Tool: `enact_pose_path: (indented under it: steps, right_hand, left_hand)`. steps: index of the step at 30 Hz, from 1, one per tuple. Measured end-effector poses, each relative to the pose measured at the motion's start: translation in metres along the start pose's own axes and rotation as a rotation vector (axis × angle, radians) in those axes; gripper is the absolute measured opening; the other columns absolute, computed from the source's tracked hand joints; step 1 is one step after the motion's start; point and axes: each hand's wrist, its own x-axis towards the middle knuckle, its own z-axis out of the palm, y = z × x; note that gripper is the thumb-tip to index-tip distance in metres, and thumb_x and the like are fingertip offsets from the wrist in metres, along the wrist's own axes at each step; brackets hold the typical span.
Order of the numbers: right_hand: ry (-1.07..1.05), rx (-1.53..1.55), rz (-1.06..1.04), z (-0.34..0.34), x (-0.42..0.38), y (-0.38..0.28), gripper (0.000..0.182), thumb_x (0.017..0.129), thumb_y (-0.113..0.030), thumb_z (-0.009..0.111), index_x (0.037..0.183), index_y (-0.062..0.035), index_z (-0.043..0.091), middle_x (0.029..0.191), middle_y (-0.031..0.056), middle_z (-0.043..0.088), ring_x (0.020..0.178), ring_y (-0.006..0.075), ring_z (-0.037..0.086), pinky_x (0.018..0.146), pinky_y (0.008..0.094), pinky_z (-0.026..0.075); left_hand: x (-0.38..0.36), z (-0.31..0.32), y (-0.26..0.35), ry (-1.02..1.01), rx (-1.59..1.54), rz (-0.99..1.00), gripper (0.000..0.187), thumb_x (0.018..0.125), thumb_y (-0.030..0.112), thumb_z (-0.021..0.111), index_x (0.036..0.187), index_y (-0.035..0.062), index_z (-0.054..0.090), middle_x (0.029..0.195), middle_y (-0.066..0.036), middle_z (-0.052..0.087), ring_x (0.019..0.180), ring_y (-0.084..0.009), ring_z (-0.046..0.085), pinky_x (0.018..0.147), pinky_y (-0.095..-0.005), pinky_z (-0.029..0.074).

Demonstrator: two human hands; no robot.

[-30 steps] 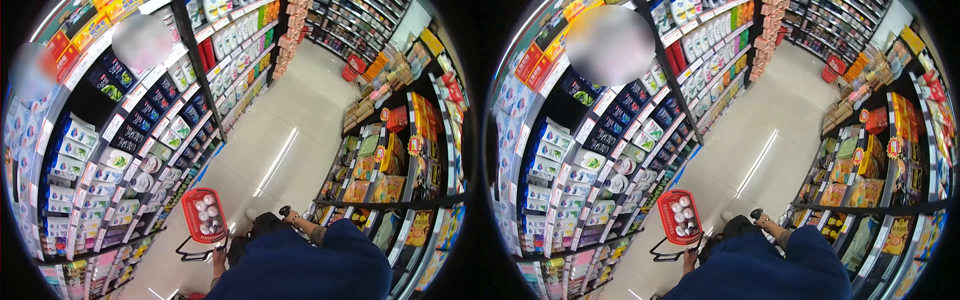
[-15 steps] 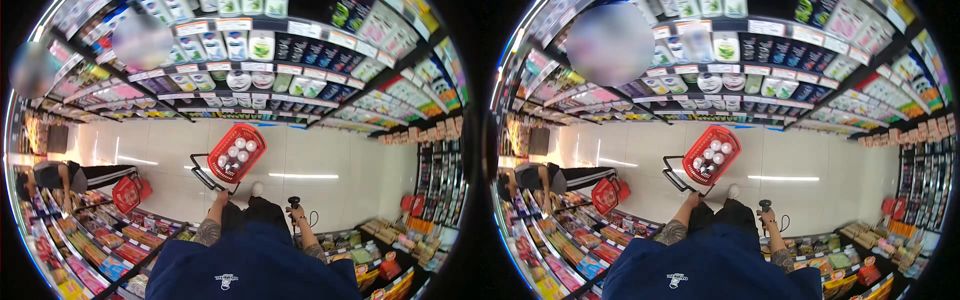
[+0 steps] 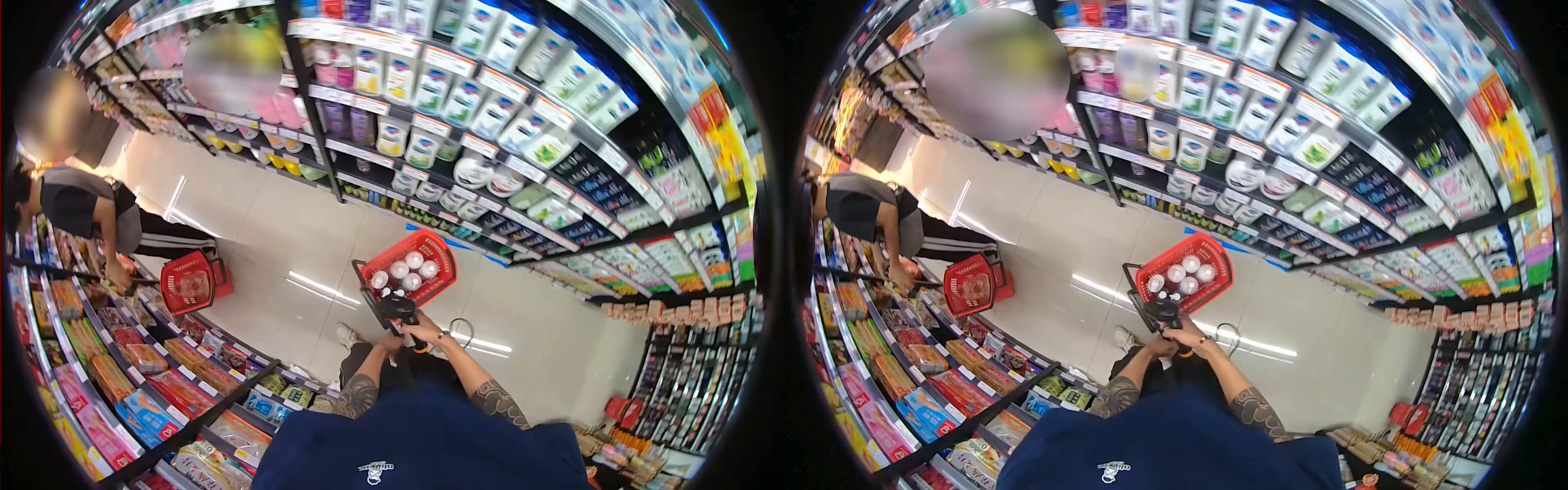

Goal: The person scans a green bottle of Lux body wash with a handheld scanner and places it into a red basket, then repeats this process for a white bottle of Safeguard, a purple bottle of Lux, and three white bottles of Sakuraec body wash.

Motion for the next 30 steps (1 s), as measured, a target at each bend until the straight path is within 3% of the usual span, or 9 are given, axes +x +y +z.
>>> enact_pose_path:
  steps: [2, 3, 8, 11, 14, 15, 20, 23, 30]
  right_hand:
    - [-0.059, -0.026, 0.077, 0.036, 0.037, -0.01, 0.021, 0.072, -0.014, 0.069, 0.09, -0.0055, 0.063, 0.084, 0.0015, 0.063, 0.077, 0.0118, 0.059, 0.069, 0.0277, 0.048]
    - [-0.055, -0.07, 0.046, 0.052, 0.053, -0.01, 0.022, 0.072, -0.017, 0.069, 0.09, -0.0052, 0.063, 0.085, 0.0021, 0.064, 0.077, 0.0122, 0.06, 0.07, 0.0284, 0.048]
    - [-0.069, -0.37, 0.19, 0.101, 0.111, 0.024, 0.029, 0.07, -0.023, 0.07, 0.093, -0.0059, 0.067, 0.084, 0.0036, 0.065, 0.079, 0.0132, 0.059, 0.073, 0.0286, 0.047]
    - [0.047, -0.318, 0.204, 0.111, 0.119, 0.03, 0.029, 0.069, -0.022, 0.07, 0.091, -0.0043, 0.068, 0.077, 0.0045, 0.067, 0.07, 0.0136, 0.06, 0.066, 0.0297, 0.048]
    - [0.195, -0.124, 0.114, 0.094, 0.127, 0.039, 0.022, 0.066, -0.014, 0.069, 0.086, -0.0049, 0.066, 0.077, 0.0032, 0.064, 0.069, 0.0118, 0.057, 0.063, 0.0303, 0.047]
    - [0.293, -0.268, 0.102, 0.099, 0.114, -0.002, 0.021, 0.066, -0.012, 0.069, 0.085, -0.0051, 0.065, 0.077, 0.0031, 0.064, 0.069, 0.0121, 0.057, 0.062, 0.0304, 0.047]
    - [0.478, -0.619, 0.151, 0.028, 0.133, 0.062, 0.023, 0.059, -0.02, 0.072, 0.076, -0.0049, 0.067, 0.071, 0.0065, 0.064, 0.063, 0.0175, 0.06, 0.061, 0.032, 0.049]
    - [0.472, -0.814, 0.216, 0.047, 0.135, 0.037, 0.034, 0.059, -0.027, 0.072, 0.081, -0.0026, 0.067, 0.085, 0.0168, 0.06, 0.08, 0.0289, 0.059, 0.074, 0.0388, 0.049]
    - [0.451, -0.907, 0.28, 0.062, 0.131, 0.025, 0.038, 0.06, -0.027, 0.07, 0.088, -0.0018, 0.066, 0.099, 0.0235, 0.052, 0.096, 0.0397, 0.052, 0.089, 0.044, 0.044]
  left_hand:
    - [0.097, -0.021, -0.111, -0.1, 0.403, 0.725, 0.045, 0.078, 0.018, 0.065, 0.12, 0.005, 0.054, 0.093, -0.012, 0.063, 0.077, -0.0193, 0.06, 0.068, -0.0362, 0.049]
    - [0.082, -0.026, -0.108, -0.179, 0.109, 0.42, 0.044, 0.08, 0.022, 0.061, 0.119, 0.0038, 0.053, 0.1, -0.013, 0.061, 0.089, -0.0229, 0.058, 0.078, -0.0365, 0.047]
    - [-0.007, -0.06, -0.021, -0.242, 0.271, -0.062, 0.041, 0.082, 0.023, 0.059, 0.118, 0.0034, 0.053, 0.102, -0.012, 0.06, 0.094, -0.0239, 0.056, 0.083, -0.0366, 0.045]
    - [-0.042, -0.09, 0.02, -0.277, 0.378, -0.07, 0.04, 0.083, 0.023, 0.057, 0.117, 0.0031, 0.053, 0.104, -0.011, 0.06, 0.096, -0.0245, 0.054, 0.085, -0.0367, 0.044]
    - [0.0, -0.127, -0.036, -0.15, 0.522, 0.487, 0.039, 0.087, 0.024, 0.054, 0.12, 0.0027, 0.053, 0.106, -0.012, 0.062, 0.096, -0.027, 0.057, 0.087, -0.0369, 0.045]
    - [0.015, -0.142, -0.066, -0.05, 0.255, 0.501, 0.037, 0.09, 0.025, 0.057, 0.12, 0.0033, 0.055, 0.108, -0.007, 0.065, 0.102, -0.0198, 0.06, 0.088, -0.0337, 0.047]
    - [-0.024, -0.291, -0.119, 0.619, 0.011, 0.091, 0.026, 0.092, 0.019, 0.052, 0.113, 0.0058, 0.061, 0.094, -0.012, 0.068, 0.083, -0.0182, 0.064, 0.069, -0.0315, 0.05]
    - [-0.079, -0.375, -0.167, 0.942, 0.035, -0.098, 0.027, 0.085, 0.022, 0.055, 0.106, 0.0072, 0.062, 0.097, -0.02, 0.066, 0.093, -0.0344, 0.063, 0.082, -0.0408, 0.05]
    - [-0.162, -0.448, -0.187, 0.885, -0.444, -0.157, 0.028, 0.089, 0.02, 0.055, 0.113, 0.0055, 0.058, 0.086, -0.004, 0.065, 0.078, -0.0157, 0.065, 0.064, -0.0325, 0.051]
